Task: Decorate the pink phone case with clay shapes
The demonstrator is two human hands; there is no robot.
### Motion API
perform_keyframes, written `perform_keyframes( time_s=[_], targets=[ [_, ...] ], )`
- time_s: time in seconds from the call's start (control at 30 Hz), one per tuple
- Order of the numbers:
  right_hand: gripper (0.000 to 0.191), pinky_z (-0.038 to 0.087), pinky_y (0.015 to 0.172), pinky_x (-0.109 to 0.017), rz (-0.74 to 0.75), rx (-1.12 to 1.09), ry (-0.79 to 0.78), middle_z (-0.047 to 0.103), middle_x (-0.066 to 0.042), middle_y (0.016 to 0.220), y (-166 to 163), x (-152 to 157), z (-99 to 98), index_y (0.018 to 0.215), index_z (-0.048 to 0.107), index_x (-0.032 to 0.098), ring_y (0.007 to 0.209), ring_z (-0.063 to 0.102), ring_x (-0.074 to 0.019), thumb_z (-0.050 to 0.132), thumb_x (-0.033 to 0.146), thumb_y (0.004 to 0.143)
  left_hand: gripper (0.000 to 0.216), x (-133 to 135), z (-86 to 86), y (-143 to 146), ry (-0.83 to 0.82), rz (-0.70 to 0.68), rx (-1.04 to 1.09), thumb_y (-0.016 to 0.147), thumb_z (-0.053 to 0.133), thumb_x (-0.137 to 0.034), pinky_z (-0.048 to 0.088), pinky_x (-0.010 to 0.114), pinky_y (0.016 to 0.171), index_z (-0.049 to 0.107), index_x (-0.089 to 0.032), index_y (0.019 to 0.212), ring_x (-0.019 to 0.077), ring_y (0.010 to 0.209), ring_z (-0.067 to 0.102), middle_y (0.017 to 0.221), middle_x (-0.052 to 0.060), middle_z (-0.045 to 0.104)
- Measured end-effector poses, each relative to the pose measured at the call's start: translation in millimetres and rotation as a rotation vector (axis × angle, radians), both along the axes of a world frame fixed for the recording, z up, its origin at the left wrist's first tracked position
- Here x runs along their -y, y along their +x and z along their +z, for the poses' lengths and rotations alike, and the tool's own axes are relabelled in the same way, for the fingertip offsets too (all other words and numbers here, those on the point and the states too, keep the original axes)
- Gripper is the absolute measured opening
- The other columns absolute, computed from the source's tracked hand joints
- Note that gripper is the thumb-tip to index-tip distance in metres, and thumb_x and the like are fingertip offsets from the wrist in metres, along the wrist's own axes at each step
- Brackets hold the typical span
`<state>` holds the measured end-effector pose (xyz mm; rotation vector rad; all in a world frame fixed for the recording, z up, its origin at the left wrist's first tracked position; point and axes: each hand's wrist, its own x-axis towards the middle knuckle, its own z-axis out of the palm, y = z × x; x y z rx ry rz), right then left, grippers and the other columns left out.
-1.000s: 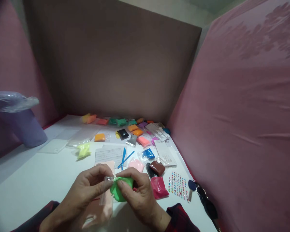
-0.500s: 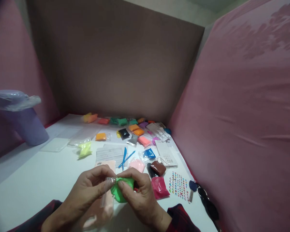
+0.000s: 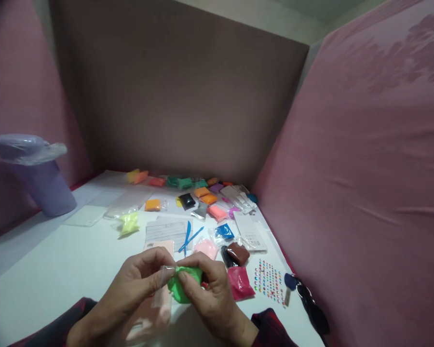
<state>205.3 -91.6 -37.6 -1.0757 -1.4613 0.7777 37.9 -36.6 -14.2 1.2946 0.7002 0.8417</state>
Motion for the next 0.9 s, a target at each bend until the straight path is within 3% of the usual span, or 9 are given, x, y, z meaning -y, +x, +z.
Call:
perform_keyframes(
  time_s=[0.23,0.6,0.9],
  targets=[
    [0.012,0.040,0.056,-0.025,-0.017,0.046,0.020,0.063,-0.002,0.077,-1.8,0.2,-0.2,0.096,0.069,0.024,0.063,0.052,-0.0136,0.061,0.031,0.089,0.017,-1.0,-2.8,1.2,0.051,0.032,-0.032,0.074,0.071,-0.032,0.038,0.025,0.065,0.063,-0.017,0.070,0.0141,0.067,0.047,0.068,-0.001,0.055],
    [0.016,0.035,0.046,-0.021,0.023,-0.125,-0.101,0.053,0.002,0.069,-1.2,-0.2,-5.3,0.096,0.065,0.022,0.052,0.043,-0.0086,0.064,0.035,0.088,0.022,-5.3,-12.1,1.2,-0.147,-0.009,0.129,0.066,0.080,-0.034,0.041,0.023,0.060,0.068,-0.018,0.074,0.0128,0.064,0.052,0.068,-0.001,0.060],
    [0.010,0.040,0.056,-0.023,-0.021,0.039,0.112,0.064,-0.001,0.078,-2.1,-0.5,-3.0,0.098,0.067,0.024,0.063,0.053,-0.0125,0.062,0.024,0.089,0.026,-5.1,-12.9,4.2,-0.112,-0.015,0.117,0.068,0.079,-0.038,0.041,0.022,0.061,0.065,-0.017,0.068,0.0110,0.061,0.049,0.062,-0.003,0.058]
  ],
)
